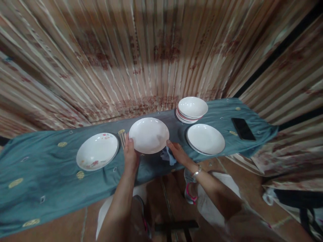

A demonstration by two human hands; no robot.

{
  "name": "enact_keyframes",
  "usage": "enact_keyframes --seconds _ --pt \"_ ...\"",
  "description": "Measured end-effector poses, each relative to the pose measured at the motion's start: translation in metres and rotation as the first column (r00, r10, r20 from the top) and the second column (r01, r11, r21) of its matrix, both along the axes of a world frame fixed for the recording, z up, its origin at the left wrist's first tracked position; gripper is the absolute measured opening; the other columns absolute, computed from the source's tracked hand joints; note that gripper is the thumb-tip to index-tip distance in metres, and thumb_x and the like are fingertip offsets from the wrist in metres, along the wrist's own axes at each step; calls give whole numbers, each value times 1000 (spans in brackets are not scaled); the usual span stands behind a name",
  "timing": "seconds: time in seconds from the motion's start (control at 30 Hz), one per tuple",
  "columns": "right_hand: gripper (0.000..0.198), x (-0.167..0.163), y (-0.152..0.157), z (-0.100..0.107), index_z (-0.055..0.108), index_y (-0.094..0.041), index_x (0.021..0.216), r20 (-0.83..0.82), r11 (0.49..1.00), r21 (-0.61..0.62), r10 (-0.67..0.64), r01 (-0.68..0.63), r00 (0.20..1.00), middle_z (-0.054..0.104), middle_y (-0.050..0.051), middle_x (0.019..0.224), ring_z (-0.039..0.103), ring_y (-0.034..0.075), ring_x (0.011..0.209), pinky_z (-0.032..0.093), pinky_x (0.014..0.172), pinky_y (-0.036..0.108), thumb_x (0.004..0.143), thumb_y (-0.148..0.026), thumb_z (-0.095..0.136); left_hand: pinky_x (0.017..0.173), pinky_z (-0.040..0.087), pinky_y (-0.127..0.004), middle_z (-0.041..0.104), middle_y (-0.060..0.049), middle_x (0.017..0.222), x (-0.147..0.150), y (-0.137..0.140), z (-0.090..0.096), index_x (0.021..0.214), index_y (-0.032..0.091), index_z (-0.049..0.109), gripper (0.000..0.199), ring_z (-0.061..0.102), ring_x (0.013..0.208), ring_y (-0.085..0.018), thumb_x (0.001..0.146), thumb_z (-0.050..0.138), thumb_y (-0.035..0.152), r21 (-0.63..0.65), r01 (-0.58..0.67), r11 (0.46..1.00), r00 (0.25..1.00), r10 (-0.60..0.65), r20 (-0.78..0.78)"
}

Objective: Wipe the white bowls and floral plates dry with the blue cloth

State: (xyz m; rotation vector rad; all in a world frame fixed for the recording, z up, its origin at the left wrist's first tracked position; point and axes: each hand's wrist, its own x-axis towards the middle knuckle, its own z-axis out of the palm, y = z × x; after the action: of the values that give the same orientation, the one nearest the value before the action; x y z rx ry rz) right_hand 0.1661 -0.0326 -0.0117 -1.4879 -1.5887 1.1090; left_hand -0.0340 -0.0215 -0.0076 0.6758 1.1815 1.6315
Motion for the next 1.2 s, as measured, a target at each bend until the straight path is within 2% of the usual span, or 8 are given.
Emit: enact_keyframes --seconds 0.13,0.33,0.47,0.6,0.73,0.87,0.93,1.2 --pt "59 9 -7 5 30 -24 50 -28 995 -30 -101 100 994 23 -7 50 27 9 50 21 49 26 79 -74 43 78 59 -28 61 -9 136 18 -4 7 139 26 52 63 63 114 -24 83 65 53 -27 67 997 996 -65 53" --pt "52 34 -3 25 36 -23 50 -7 985 -39 -169 169 986 26 -7 49 27 8 50 19 46 25 75 -67 48 79 60 -33 53 -9 145 38 -7 17 142 28 46 63 63 115 -25 86 60 53 18 257 966 959 -257 117" --pt "53 56 5 46 38 -22 48 54 985 -26 -168 170 984 27 -7 47 29 8 49 21 46 24 71 -68 52 82 59 -38 52 -12 145 44 -5 13 145 28 42 68 63 116 -27 86 57 58 10 315 949 945 -315 86" --pt "51 89 -4 59 48 -20 51 54 980 -63 -187 190 981 38 -5 44 38 10 48 28 45 23 71 -66 56 84 59 -39 50 -12 147 58 -6 2 136 25 53 65 55 126 -30 80 64 56 -13 319 948 947 -319 -35" --pt "50 132 -26 67 57 -18 54 60 947 -181 -257 264 964 52 -1 44 46 11 43 34 43 24 70 -66 58 88 57 -41 67 -10 121 86 -12 -10 123 21 64 55 64 109 -25 77 69 51 -1 408 913 905 -404 -134" --pt "53 175 -44 74 62 -17 53 123 915 -277 -268 292 956 60 3 46 50 12 42 38 42 23 65 -69 62 91 54 -37 68 -8 112 117 -18 -17 111 22 70 38 64 104 -21 78 70 40 47 476 878 849 -444 -287" --pt "55 193 -48 76 60 -17 51 130 910 -279 -281 307 951 60 3 46 50 11 40 38 40 23 61 -71 66 89 53 -34 67 -8 110 130 -19 -19 112 23 70 34 63 103 -20 81 67 36 59 514 856 818 -468 -336" --pt "59 234 -47 54 60 -16 45 106 903 -330 -256 276 961 59 4 42 53 14 38 42 38 25 50 -74 74 91 50 -36 67 -8 102 160 -16 -26 106 21 71 23 64 97 -20 86 62 29 -31 590 807 655 -500 -567"
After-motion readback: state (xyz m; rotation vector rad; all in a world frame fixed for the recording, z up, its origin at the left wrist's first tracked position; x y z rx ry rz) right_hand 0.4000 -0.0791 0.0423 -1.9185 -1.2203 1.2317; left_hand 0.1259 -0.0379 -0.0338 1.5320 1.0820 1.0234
